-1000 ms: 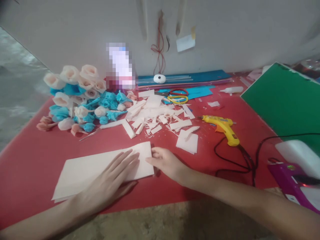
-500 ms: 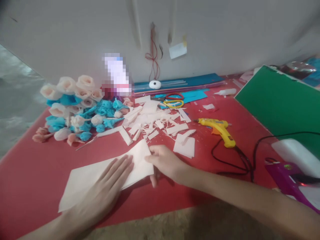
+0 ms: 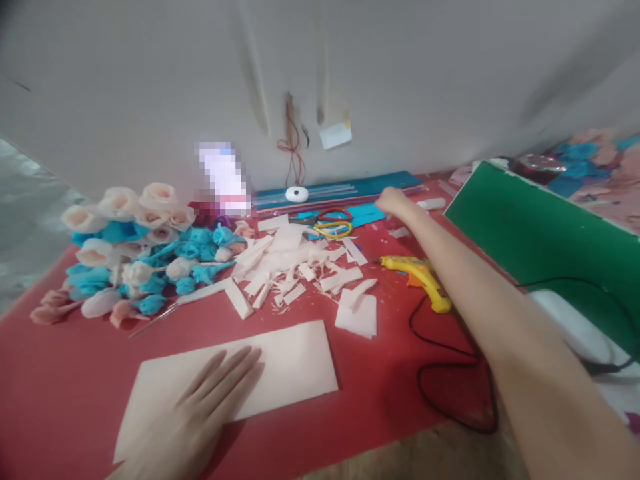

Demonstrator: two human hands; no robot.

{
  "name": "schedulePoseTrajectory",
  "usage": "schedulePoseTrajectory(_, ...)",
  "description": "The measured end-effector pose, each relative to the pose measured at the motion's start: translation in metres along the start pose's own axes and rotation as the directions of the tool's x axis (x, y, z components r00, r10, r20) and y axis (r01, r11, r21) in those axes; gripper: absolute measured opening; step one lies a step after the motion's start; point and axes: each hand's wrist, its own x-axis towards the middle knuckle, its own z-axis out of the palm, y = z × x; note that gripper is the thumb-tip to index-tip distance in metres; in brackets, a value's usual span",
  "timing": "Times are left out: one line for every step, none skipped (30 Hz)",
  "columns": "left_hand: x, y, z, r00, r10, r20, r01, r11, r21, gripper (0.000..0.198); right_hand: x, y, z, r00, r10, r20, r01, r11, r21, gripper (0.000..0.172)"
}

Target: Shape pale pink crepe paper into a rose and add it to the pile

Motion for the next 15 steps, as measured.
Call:
schedulePoseTrajectory(0.000, -0.001, 0.001, 1.000, 0.011, -0.008, -0.011, 1.000, 0.011, 0.060, 0.011, 0.005, 0.002, 0.999, 0.044, 0.004, -0.044, 0.998, -0.034, 0.018)
schedulePoseTrajectory(0.000, -0.002, 0.002, 1.000, 0.022, -0.018, -0.022, 1.000, 0.022, 0.057, 0.020, 0.010, 0.004, 0.996, 0.084, 0.006, -0.083, 0.995, -0.063, 0.021)
schedulePoseTrajectory(0.000, -0.004, 0.003, 0.999, 0.036, -0.029, -0.035, 0.999, 0.029, 0.053, 0.026, 0.014, 0.006, 0.993, 0.115, 0.010, -0.113, 0.990, -0.085, 0.024)
schedulePoseTrajectory(0.001, -0.006, 0.004, 0.998, 0.052, -0.040, -0.051, 0.998, 0.036, 0.050, 0.031, 0.018, 0.009, 0.990, 0.140, 0.011, -0.138, 0.986, -0.096, 0.026)
schedulePoseTrajectory(0.002, -0.007, 0.003, 0.996, 0.070, -0.054, -0.068, 0.997, 0.046, 0.047, 0.036, 0.021, 0.010, 0.987, 0.161, 0.010, -0.159, 0.982, -0.099, 0.028)
schedulePoseTrajectory(0.003, -0.009, 0.003, 0.994, 0.086, -0.071, -0.082, 0.995, 0.058, 0.045, 0.039, 0.024, 0.012, 0.984, 0.178, 0.008, -0.177, 0.980, -0.095, 0.029)
schedulePoseTrajectory(0.005, -0.010, 0.002, 0.991, 0.097, -0.089, -0.091, 0.993, 0.075, 0.044, 0.043, 0.027, 0.013, 0.981, 0.194, 0.005, -0.193, 0.978, -0.084, 0.030)
schedulePoseTrajectory(0.007, -0.011, 0.000, 0.989, 0.107, -0.104, -0.098, 0.991, 0.092, 0.042, 0.046, 0.029, 0.013, 0.978, 0.208, 0.004, -0.207, 0.976, -0.067, 0.030)
schedulePoseTrajectory(0.009, -0.012, -0.001, 0.986, 0.117, -0.116, -0.105, 0.989, 0.107, 0.040, 0.049, 0.031, 0.013, 0.975, 0.221, 0.005, -0.221, 0.974, -0.044, 0.030)
schedulePoseTrajectory(0.011, -0.012, -0.003, 0.984, 0.124, -0.125, -0.110, 0.987, 0.117, 0.038, 0.052, 0.033, 0.013, 0.973, 0.232, 0.011, -0.232, 0.973, -0.016, 0.030)
schedulePoseTrajectory(0.013, -0.013, -0.004, 0.983, 0.128, -0.133, -0.112, 0.986, 0.122, 0.037, 0.054, 0.034, 0.013, 0.971, 0.238, 0.020, -0.239, 0.971, 0.019, 0.030)
schedulePoseTrajectory(0.014, -0.013, -0.005, 0.982, 0.133, -0.137, -0.117, 0.985, 0.123, 0.038, 0.056, 0.035, 0.013, 0.970, 0.241, 0.032, -0.242, 0.968, 0.059, 0.030)
schedulePoseTrajectory(0.015, -0.013, -0.005, 0.981, 0.136, -0.137, -0.119, 0.985, 0.124, 0.038, 0.057, 0.035, 0.014, 0.970, 0.237, 0.046, -0.241, 0.965, 0.103, 0.029)
schedulePoseTrajectory(0.015, -0.013, -0.005, 0.981, 0.138, -0.139, -0.121, 0.985, 0.126, 0.039, 0.057, 0.035, 0.015, 0.973, 0.223, 0.056, -0.229, 0.961, 0.154, 0.029)
schedulePoseTrajectory(0.015, -0.013, -0.005, 0.981, 0.138, -0.139, -0.120, 0.984, 0.128, 0.039, 0.058, 0.035, 0.015, 0.977, 0.203, 0.059, -0.210, 0.956, 0.206, 0.030)
